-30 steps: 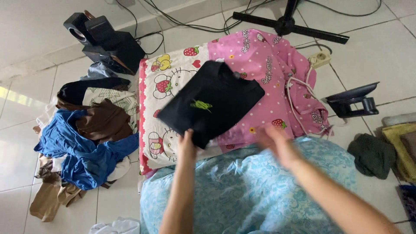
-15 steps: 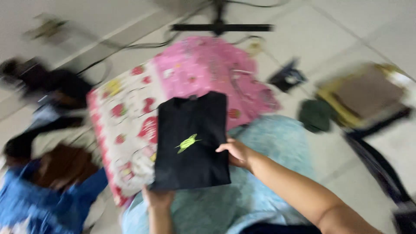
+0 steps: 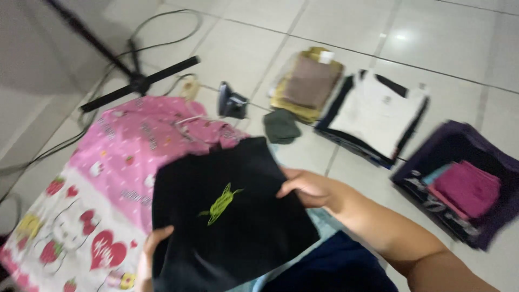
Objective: Iron and fold a black t-shirt and organize other clothes.
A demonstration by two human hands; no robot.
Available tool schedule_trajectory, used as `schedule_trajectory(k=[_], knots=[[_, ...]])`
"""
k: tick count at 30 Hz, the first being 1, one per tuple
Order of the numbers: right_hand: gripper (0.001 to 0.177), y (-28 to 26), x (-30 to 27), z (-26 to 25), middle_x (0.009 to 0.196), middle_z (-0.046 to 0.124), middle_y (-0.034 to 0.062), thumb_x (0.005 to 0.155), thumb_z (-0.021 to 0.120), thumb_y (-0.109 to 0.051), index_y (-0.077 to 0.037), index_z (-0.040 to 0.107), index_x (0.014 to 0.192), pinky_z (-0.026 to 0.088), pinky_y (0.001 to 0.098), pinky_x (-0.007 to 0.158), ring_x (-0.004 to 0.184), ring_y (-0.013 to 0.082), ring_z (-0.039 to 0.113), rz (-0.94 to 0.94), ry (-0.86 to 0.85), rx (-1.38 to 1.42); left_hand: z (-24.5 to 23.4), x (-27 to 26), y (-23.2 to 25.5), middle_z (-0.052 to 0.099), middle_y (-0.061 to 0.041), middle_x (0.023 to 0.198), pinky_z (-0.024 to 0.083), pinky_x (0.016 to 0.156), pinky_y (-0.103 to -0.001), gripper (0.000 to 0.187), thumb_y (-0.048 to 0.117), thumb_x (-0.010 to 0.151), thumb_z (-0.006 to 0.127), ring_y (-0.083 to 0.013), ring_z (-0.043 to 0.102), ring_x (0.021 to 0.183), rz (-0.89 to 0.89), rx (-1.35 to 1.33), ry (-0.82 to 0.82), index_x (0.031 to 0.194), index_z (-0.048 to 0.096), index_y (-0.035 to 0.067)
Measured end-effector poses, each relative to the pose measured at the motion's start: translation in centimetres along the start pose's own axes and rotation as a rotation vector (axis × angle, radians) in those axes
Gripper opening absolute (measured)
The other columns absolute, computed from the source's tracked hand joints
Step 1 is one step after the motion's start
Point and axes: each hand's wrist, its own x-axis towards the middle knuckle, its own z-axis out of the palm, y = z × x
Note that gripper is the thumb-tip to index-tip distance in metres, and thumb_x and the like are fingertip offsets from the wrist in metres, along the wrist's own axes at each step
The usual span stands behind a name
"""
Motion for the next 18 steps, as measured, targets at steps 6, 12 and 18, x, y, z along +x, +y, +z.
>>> schedule_trajectory(k=[6, 12, 18], knots=[[0.081, -3.2, -12.1, -5.3, 0.144, 0.059, 0.0198, 0.079, 0.058, 0.015, 0.001, 0.040, 0.156, 0.049, 0.0427, 0.110, 0.129, 0.0308, 0.061, -0.278, 0.113, 0.076, 17.2, 3.3, 27.1, 0.072, -0.011, 0.098, 0.051, 0.087, -0.037, 0.032, 0.022, 0.080, 0.068, -0.0229, 0.067, 0.093, -0.259, -0.255, -0.240, 0.103, 0.070, 0.000], [0.085, -1.2, -22.3, -8.8, 0.141, 0.057, 0.0240, 0.076, 0.056, 0.014, 0.001, 0.036, 0.157, 0.052, 0.0417, 0.103, 0.123, 0.0308, 0.063, -0.483, 0.366, 0.118, 29.3, 8.3, 23.1, 0.070, -0.010, 0.104, 0.049, 0.095, -0.033, 0.033, 0.018, 0.087, 0.064, -0.0206, 0.064, 0.102, -0.098, -0.304, -0.638, 0.112, 0.069, -0.002], [0.084, 3.3, -24.3, -12.9, 0.137, 0.061, 0.0188, 0.073, 0.054, 0.012, -0.007, 0.038, 0.154, 0.053, 0.0391, 0.100, 0.119, 0.0279, 0.066, -0.457, 0.510, 0.159, 35.3, 1.8, 30.9, 0.067, -0.005, 0.123, 0.052, 0.091, -0.033, 0.067, 0.011, 0.078, 0.055, -0.0186, 0.065, 0.106, -0.336, -0.379, -0.790, 0.145, 0.050, 0.010]])
